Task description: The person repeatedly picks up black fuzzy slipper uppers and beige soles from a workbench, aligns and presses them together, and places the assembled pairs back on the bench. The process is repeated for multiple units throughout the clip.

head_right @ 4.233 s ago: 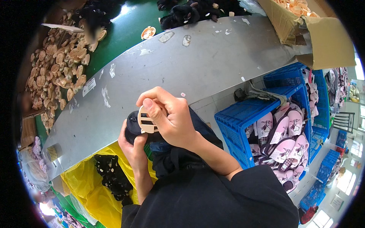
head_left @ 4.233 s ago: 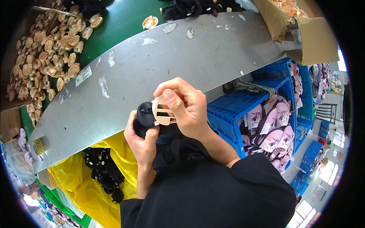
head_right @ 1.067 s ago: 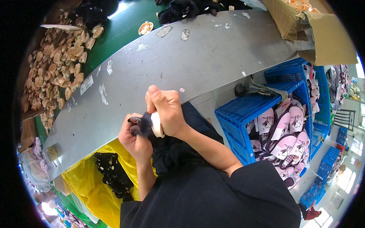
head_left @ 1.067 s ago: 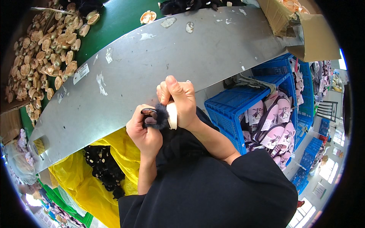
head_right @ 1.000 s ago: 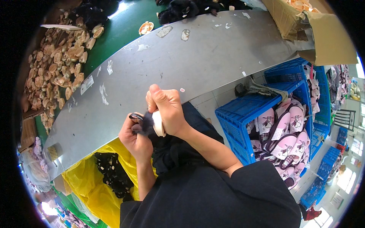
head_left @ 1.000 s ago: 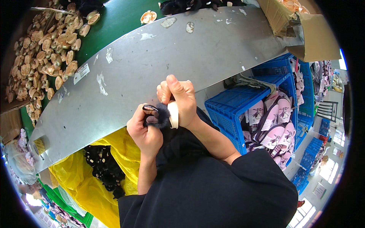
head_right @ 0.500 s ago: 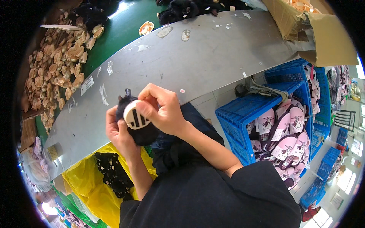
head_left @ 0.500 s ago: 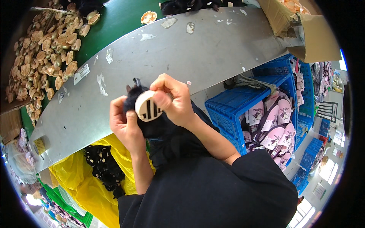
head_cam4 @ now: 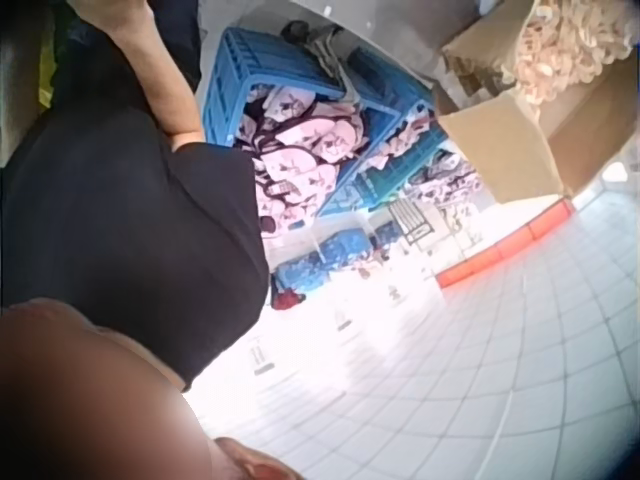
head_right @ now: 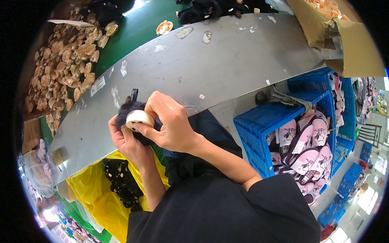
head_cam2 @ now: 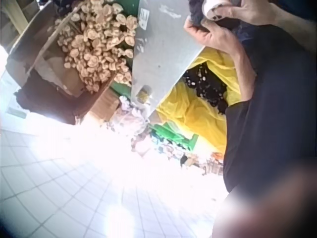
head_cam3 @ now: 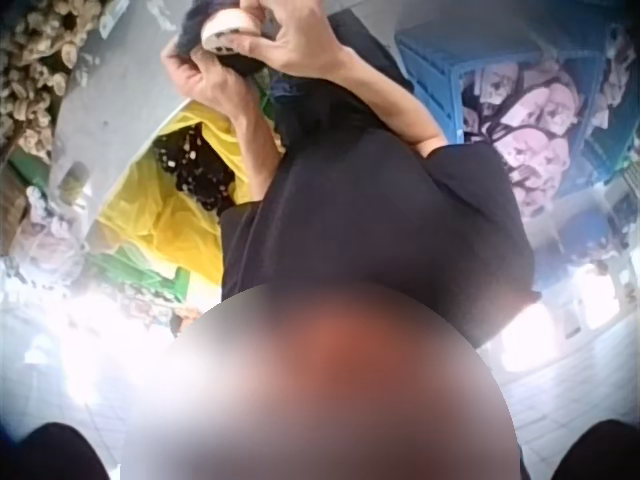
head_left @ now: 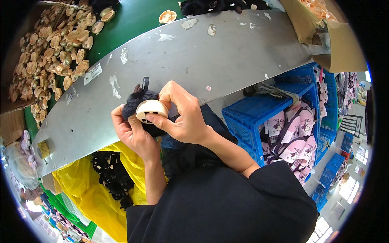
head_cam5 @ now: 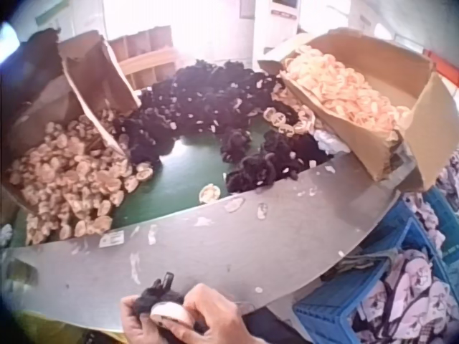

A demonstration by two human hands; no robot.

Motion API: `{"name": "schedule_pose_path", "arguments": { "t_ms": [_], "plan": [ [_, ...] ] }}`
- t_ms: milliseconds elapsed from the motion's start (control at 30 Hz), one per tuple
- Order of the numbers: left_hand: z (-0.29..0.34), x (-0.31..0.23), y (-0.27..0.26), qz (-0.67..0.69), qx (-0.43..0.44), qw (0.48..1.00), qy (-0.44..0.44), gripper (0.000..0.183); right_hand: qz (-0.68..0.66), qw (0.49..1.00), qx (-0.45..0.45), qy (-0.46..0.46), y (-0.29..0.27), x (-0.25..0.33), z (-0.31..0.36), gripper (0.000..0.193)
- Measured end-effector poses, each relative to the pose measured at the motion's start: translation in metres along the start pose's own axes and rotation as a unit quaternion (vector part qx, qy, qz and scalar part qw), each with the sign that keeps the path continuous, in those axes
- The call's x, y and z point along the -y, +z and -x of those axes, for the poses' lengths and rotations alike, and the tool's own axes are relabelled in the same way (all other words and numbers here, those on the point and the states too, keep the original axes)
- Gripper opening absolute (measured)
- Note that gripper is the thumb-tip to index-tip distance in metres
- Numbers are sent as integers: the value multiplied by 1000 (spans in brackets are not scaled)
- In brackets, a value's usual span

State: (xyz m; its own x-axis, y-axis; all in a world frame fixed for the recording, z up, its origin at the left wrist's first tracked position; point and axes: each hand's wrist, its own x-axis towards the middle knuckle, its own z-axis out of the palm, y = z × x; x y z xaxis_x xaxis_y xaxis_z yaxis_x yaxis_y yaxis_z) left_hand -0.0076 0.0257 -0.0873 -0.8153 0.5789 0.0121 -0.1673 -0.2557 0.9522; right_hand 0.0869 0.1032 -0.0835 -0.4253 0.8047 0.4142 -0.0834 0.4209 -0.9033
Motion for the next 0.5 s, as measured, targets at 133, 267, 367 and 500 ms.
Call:
{"name": "schedule_pose_path", "arguments": {
  "t_ms": [133,267,367,500],
  "plan": [
    [-3,-1,5,15,4,1000,16,15,47,998,-20,-43,3,-4,-2,39],
    [-4,4,2,-33,0,999,41,13,88,992,-51,-81,4,1,-2,36],
    [-5,7,5,-56,-3,996,68,13,106,986,-60,-115,4,-4,-3,43],
    [-7,15,-3,-247,22,933,261,16,89,990,-57,-91,3,-10,0,42]
  ]
}}
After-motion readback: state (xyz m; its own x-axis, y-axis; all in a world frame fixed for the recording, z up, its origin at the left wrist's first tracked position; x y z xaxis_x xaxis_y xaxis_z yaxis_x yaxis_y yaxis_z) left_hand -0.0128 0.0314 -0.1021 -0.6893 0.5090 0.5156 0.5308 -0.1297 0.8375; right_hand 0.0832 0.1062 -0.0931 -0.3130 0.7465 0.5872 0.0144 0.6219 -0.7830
